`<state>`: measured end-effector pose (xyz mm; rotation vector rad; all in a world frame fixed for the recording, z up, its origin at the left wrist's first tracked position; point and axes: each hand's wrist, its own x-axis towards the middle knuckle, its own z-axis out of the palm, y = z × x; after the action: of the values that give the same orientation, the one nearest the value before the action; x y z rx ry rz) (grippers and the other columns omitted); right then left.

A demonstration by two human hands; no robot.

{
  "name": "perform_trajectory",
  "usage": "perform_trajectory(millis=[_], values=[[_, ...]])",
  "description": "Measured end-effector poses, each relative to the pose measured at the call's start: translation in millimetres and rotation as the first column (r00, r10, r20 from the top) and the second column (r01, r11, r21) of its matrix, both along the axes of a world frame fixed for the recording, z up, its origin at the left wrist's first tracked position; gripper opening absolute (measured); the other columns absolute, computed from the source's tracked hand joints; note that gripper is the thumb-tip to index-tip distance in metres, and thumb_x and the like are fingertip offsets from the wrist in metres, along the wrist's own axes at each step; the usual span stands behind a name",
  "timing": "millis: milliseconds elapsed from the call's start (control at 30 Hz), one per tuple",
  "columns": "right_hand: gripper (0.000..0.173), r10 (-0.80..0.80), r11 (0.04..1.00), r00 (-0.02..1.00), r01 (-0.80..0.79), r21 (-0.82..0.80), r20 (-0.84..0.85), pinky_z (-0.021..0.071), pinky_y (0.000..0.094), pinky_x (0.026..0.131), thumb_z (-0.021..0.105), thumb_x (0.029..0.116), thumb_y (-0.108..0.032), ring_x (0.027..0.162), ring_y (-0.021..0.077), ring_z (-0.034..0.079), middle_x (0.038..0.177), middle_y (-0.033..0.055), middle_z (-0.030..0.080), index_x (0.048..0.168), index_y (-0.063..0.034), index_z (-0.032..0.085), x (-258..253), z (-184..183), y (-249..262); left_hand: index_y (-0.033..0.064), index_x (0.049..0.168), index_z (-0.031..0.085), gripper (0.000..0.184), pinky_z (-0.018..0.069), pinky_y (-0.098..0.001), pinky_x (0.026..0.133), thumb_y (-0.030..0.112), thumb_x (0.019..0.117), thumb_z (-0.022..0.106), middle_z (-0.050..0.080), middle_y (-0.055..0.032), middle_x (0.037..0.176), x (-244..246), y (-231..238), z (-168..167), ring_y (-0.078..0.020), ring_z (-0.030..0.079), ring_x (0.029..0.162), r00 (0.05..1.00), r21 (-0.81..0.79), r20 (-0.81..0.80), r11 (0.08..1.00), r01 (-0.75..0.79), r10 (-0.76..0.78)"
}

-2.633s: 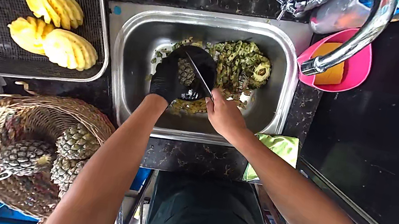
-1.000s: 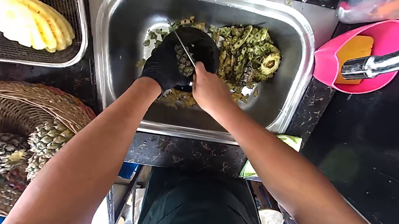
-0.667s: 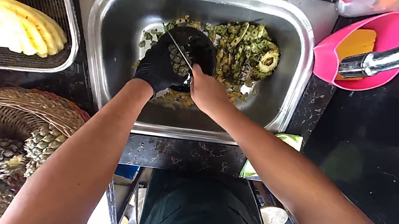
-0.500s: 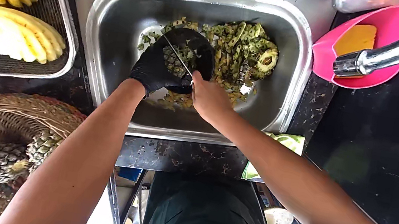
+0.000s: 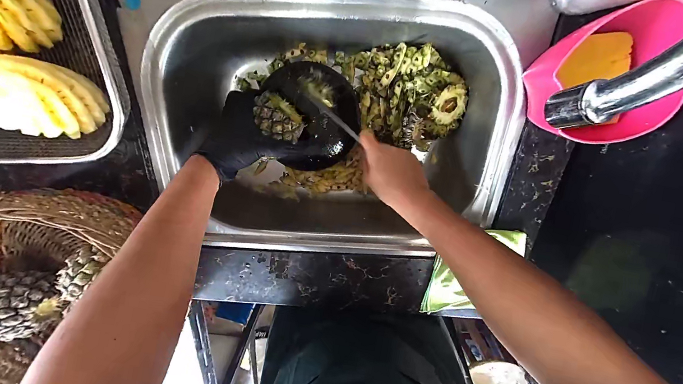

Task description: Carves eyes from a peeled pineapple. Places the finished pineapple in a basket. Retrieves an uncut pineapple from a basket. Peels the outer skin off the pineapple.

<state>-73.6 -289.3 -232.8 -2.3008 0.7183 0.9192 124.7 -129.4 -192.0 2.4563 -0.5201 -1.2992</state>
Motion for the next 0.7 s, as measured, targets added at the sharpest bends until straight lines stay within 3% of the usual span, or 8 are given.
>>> perform_trajectory(millis=[133,267,300,367,467,533,600,700], values=[[0.032,-0.046,0.999,0.998,0.046,-0.012,0.051,0.0557,0.0552,0.062,0.035,0.1122,-0.038,0.077,0.0381,0.071,0.083,0.0137,0.067,0.126,-0.0131,0.05,-3,20,-5,0.0078,0.15,0.04,0.11,0.0434,-0.0414,0.113,0.018,0.058,0.099,0.053,-0.0133,0.144,-16,16,14,-0.0217,0.051,0.134,0.993,-0.141,-0.049,0.983,-0.117,0.111],[0.028,-0.109,0.994,0.991,0.106,0.038,0.073,0.0555,0.0525,0.06,0.04,0.1114,-0.038,0.073,0.0344,0.07,0.077,0.0107,0.065,0.119,-0.0133,0.052,-13,34,13,0.011,0.152,0.041,0.109,0.0431,-0.046,0.113,0.019,0.0598,0.099,0.053,-0.0134,0.145,-24,29,0,-0.0236,0.051,0.135,0.978,-0.173,-0.05,0.963,-0.208,0.203],[0.028,-0.128,0.991,0.989,0.126,0.035,0.079,0.0554,0.0514,0.058,0.041,0.1109,-0.038,0.07,0.0335,0.069,0.075,0.0103,0.064,0.119,-0.0134,0.052,-15,36,16,0.015,0.15,0.041,0.109,0.0484,-0.0405,0.11,0.023,0.0573,0.099,0.055,-0.0088,0.143,-27,34,-12,-0.0185,0.054,0.132,0.958,-0.207,-0.082,0.935,-0.287,0.275],[0.029,-0.155,0.987,0.986,0.152,0.051,0.064,0.0552,0.0516,0.058,0.042,0.1106,-0.039,0.069,0.033,0.069,0.075,0.0102,0.064,0.121,-0.014,0.051,-15,40,17,0.0142,0.146,0.044,0.106,0.0563,-0.0357,0.103,0.019,0.0562,0.099,0.062,-0.0059,0.134,-37,33,-22,-0.0142,0.062,0.123,0.876,-0.295,-0.206,0.826,-0.481,0.437],[0.03,-0.218,0.972,0.975,0.213,0.095,0.052,0.0546,0.0535,0.06,0.042,0.1105,-0.041,0.072,0.0333,0.068,0.077,0.011,0.063,0.12,-0.0144,0.051,-16,48,16,0.0123,0.145,0.043,0.099,0.0581,-0.0405,0.099,0.016,0.0622,0.097,0.065,-0.0088,0.128,-52,19,-18,-0.0174,0.065,0.117,0.783,-0.248,-0.275,0.746,-0.618,0.558],[0.031,-0.25,0.965,0.967,0.244,0.098,0.052,0.0537,0.0538,0.059,0.041,0.1104,-0.043,0.071,0.0327,0.066,0.077,0.0107,0.061,0.118,-0.0145,0.05,-16,54,12,0.0115,0.145,0.042,0.101,0.0558,-0.0455,0.1,0.021,0.0601,0.097,0.063,-0.0107,0.129,-51,13,-18,-0.0206,0.063,0.12,0.862,-0.165,-0.154,0.848,-0.504,0.483],[0.034,-0.233,0.971,0.97,0.228,0.065,0.074,0.0536,0.0526,0.059,0.039,0.1105,-0.045,0.069,0.0319,0.066,0.075,0.01,0.061,0.118,-0.0139,0.051,-15,60,11,0.0128,0.148,0.042,0.111,0.0493,-0.0534,0.106,0.031,0.0537,0.097,0.058,-0.0135,0.138,-42,11,-21,-0.0281,0.056,0.128,0.97,-0.062,0.03,0.969,-0.24,0.242],[0.032,-0.121,0.993,0.987,0.121,0.01,0.104,0.0554,0.0523,0.06,0.038,0.1109,-0.04,0.072,0.0326,0.069,0.075,0.0099,0.064,0.119,-0.0136,0.053,-11,65,21,0.0161,0.16,0.027,0.133,0.0458,-0.0639,0.105,0.038,0.0508,0.1,0.047,-0.0233,0.147,-31,2,-21,-0.044,0.048,0.134,0.991,0.128,0.129,0.992,0.015,-0.032]])
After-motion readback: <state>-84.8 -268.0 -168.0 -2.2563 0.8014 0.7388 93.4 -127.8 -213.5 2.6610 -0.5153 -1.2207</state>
